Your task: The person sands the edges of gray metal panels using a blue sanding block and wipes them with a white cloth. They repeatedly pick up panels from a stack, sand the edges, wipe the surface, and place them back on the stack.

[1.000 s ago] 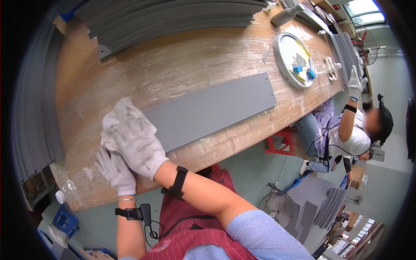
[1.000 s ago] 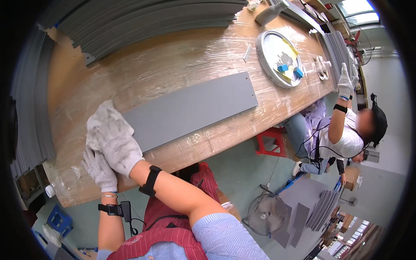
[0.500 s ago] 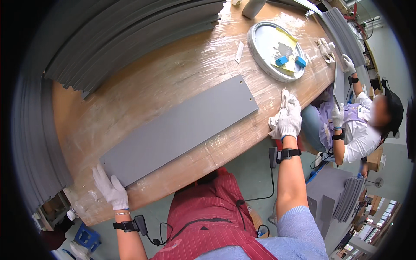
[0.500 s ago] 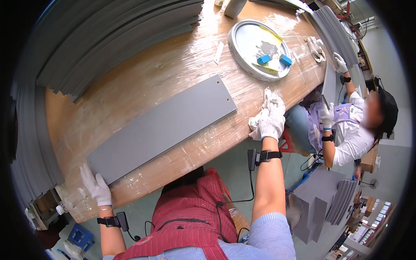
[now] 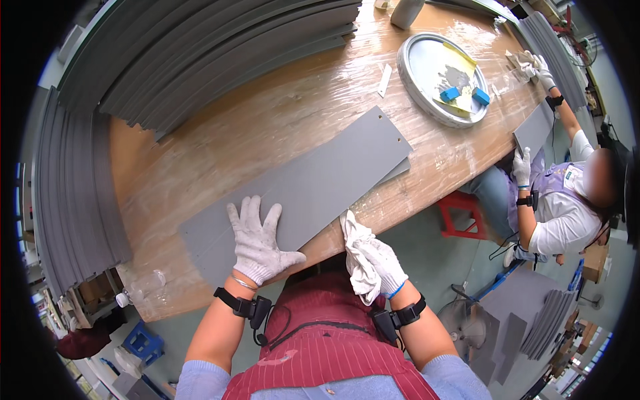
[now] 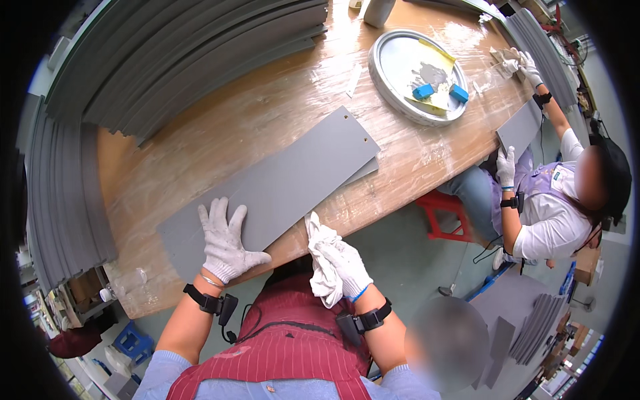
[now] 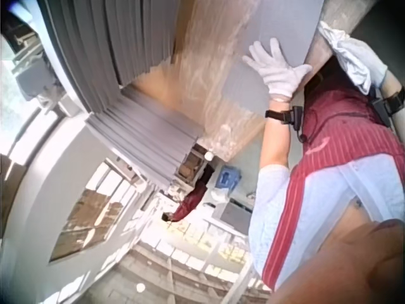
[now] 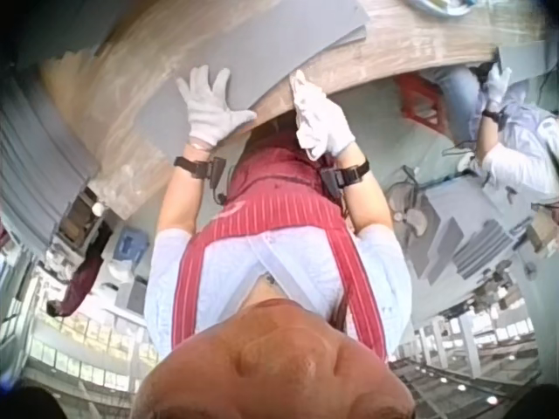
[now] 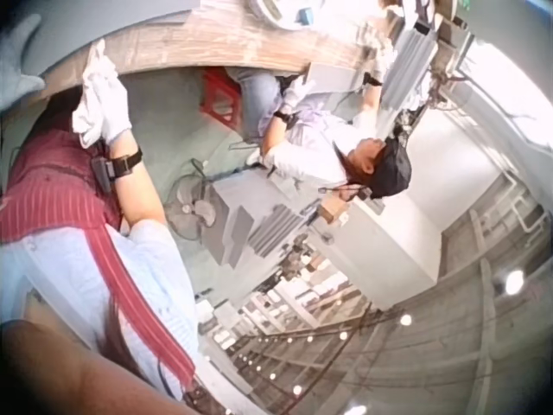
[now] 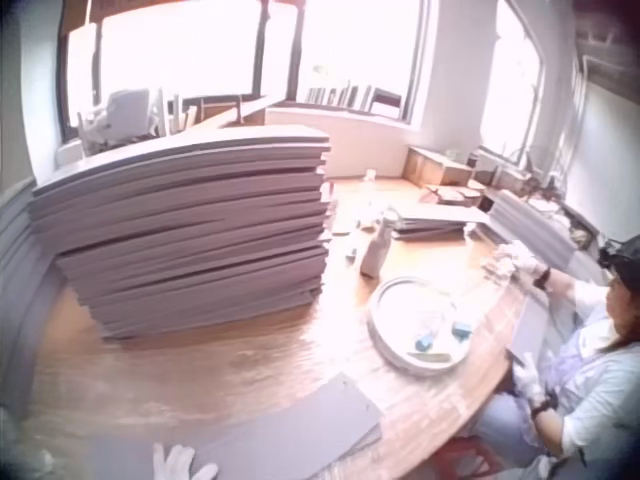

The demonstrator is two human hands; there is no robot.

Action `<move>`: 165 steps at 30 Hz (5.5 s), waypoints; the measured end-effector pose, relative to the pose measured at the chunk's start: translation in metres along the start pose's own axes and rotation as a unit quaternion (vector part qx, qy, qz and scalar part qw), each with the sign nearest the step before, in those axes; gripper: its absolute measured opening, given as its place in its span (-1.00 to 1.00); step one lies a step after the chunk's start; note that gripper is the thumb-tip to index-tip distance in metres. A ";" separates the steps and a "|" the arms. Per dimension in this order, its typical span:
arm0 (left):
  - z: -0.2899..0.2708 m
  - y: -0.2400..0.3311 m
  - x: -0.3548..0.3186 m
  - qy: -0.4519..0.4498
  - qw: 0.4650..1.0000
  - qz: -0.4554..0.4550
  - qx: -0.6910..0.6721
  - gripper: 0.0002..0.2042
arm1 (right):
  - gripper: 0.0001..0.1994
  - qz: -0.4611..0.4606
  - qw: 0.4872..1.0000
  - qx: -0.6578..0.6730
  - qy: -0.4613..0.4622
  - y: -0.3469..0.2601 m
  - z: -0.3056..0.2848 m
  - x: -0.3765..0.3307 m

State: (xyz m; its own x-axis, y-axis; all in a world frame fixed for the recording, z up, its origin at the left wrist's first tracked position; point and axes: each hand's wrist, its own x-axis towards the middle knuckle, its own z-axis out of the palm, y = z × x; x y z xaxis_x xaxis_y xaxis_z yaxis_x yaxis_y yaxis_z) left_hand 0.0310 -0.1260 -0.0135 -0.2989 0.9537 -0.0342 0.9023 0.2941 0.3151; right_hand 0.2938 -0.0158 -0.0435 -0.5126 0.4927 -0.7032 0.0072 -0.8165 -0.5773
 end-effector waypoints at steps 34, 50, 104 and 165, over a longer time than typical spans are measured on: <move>-0.062 -0.110 -0.005 0.109 0.986 -0.106 -0.062 -0.47 | -0.73 -0.227 0.953 -0.152 0.128 -0.089 0.012 -0.009; 0.045 -0.144 -0.158 0.216 0.885 -0.405 0.075 -0.54 | -0.66 -0.542 0.511 -0.632 0.214 -0.092 0.053 0.130; 0.000 -0.148 -0.157 0.115 0.961 -0.250 0.027 -0.39 | -0.77 -0.502 0.521 -0.653 -0.225 0.104 0.352 0.083; 0.032 -0.111 -0.055 0.229 0.858 -0.453 0.080 -0.43 | -0.78 -0.447 0.631 -0.589 0.236 -0.180 -0.036 0.108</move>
State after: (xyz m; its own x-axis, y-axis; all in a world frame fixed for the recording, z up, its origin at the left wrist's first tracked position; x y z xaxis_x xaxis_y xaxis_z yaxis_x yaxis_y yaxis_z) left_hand -0.0426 -0.2088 -0.0771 -0.9578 0.2139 0.1918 0.2545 0.9415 0.2208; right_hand 0.2677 0.1950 -0.0301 -0.4522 0.8596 0.2379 0.6718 0.5037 -0.5431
